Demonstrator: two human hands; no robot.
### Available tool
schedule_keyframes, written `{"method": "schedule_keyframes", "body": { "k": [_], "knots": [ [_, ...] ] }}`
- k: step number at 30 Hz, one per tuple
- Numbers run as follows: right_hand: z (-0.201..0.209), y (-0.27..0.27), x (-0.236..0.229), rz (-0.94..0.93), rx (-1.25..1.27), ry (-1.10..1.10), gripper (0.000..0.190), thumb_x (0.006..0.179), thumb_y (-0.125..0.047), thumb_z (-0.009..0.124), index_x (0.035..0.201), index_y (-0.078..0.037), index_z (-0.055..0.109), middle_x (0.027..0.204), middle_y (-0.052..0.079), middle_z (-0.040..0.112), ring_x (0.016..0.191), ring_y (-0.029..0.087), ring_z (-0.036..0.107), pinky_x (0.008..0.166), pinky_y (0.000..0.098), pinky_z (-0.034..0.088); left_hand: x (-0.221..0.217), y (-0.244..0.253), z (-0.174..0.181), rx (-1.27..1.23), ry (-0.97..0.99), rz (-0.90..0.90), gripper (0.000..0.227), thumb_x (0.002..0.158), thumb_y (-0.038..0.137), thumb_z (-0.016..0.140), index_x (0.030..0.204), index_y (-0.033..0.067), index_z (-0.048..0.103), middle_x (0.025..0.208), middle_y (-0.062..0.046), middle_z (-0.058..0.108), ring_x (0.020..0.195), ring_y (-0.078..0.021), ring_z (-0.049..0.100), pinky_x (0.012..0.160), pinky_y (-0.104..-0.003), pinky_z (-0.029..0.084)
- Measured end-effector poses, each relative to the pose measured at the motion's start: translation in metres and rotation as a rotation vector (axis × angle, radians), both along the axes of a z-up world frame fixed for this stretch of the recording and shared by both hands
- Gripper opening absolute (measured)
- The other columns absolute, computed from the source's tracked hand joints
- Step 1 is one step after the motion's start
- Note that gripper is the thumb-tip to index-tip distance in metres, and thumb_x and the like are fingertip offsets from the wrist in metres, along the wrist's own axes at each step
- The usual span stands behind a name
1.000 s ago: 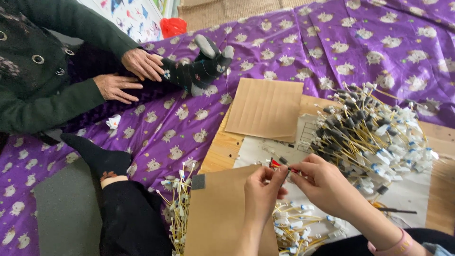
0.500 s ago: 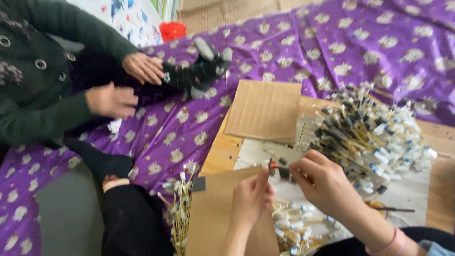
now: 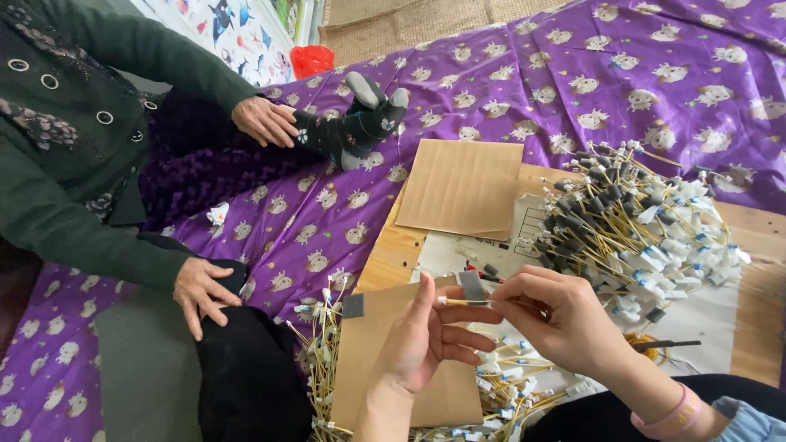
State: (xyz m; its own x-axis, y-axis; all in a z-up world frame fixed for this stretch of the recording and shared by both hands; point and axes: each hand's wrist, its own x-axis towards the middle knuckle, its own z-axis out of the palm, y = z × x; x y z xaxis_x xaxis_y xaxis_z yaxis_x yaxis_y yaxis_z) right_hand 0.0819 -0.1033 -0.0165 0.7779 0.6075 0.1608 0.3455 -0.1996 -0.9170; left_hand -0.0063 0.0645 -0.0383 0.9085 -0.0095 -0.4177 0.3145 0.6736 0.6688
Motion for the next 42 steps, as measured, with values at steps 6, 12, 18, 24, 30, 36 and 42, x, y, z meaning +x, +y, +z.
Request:
{"method": "schedule_keyframes", "body": {
  "k": [6,12,18,24,30,36,42],
  "knots": [
    [-0.003,-0.004,0.002,0.059,-0.035,-0.129,0.01,0.066,-0.002,0.067,0.072,-0.009,0.071,0.065,-0.005,0.065,0.041,0.007,0.05,0.037,0.0208,0.038,0.005,-0.001,0.027,0.201,0.014,0.003,0.063,0.085,0.049,0.045,0.107,-0.0078,0.059,0.087,-0.024,0.068,0.059,-0.0254,0.068,0.043,-0.023,0.055],
    [-0.005,-0.004,0.0,0.04,-0.027,-0.147,0.011,0.066,-0.002,0.066,0.072,-0.009,0.071,0.064,-0.004,0.064,0.041,0.007,0.048,0.036,0.0212,0.036,0.001,-0.012,0.044,0.404,0.116,-0.02,0.04,0.083,0.03,0.059,0.106,-0.0007,0.068,0.088,-0.018,0.07,0.06,-0.0208,0.067,0.047,-0.022,0.052],
    [0.001,-0.002,-0.003,-0.028,-0.054,-0.024,0.003,0.069,-0.006,0.067,0.069,-0.004,0.07,0.059,-0.002,0.064,0.041,0.009,0.047,0.038,0.0233,0.037,-0.004,-0.019,0.036,0.407,0.053,0.032,0.051,0.077,0.006,0.067,0.127,0.005,0.055,0.076,-0.013,0.069,0.056,-0.0165,0.066,0.047,-0.02,0.05],
    [-0.015,-0.005,-0.005,-0.02,0.048,0.274,0.004,0.072,-0.001,0.069,0.072,0.0,0.073,0.052,0.0,0.056,0.044,0.007,0.039,0.038,0.0217,0.031,-0.002,-0.02,0.026,0.451,0.028,0.081,0.073,0.07,0.006,0.071,0.138,0.0054,0.043,0.082,-0.013,0.059,0.06,-0.0181,0.064,0.048,-0.022,0.051],
    [0.001,-0.002,-0.006,0.073,0.022,-0.105,0.011,0.064,-0.003,0.07,0.073,-0.01,0.069,0.062,-0.004,0.067,0.051,0.009,0.057,0.047,0.0226,0.045,0.001,-0.013,0.019,0.348,0.01,0.123,0.071,0.068,0.002,0.067,0.136,0.0025,0.045,0.087,-0.013,0.067,0.059,-0.0175,0.064,0.045,-0.02,0.051],
    [-0.009,-0.002,-0.007,0.102,-0.055,-0.468,0.009,0.071,-0.008,0.069,0.077,-0.015,0.068,0.076,-0.008,0.066,0.062,0.008,0.054,0.08,0.0298,0.035,-0.005,0.003,0.005,0.036,-0.032,0.135,0.042,0.086,0.016,0.06,0.122,-0.0021,0.051,0.078,-0.014,0.068,0.064,-0.0203,0.069,0.053,-0.022,0.059],
    [-0.013,0.0,-0.007,0.115,-0.127,-0.375,0.003,0.073,-0.014,0.068,0.072,-0.016,0.068,0.07,-0.01,0.065,0.061,0.009,0.053,0.081,0.0323,0.03,-0.013,0.01,0.007,0.102,-0.088,0.066,0.057,0.089,0.038,0.048,0.129,-0.003,0.048,0.098,-0.025,0.067,0.077,-0.0232,0.069,0.061,-0.026,0.057]
  ]
}}
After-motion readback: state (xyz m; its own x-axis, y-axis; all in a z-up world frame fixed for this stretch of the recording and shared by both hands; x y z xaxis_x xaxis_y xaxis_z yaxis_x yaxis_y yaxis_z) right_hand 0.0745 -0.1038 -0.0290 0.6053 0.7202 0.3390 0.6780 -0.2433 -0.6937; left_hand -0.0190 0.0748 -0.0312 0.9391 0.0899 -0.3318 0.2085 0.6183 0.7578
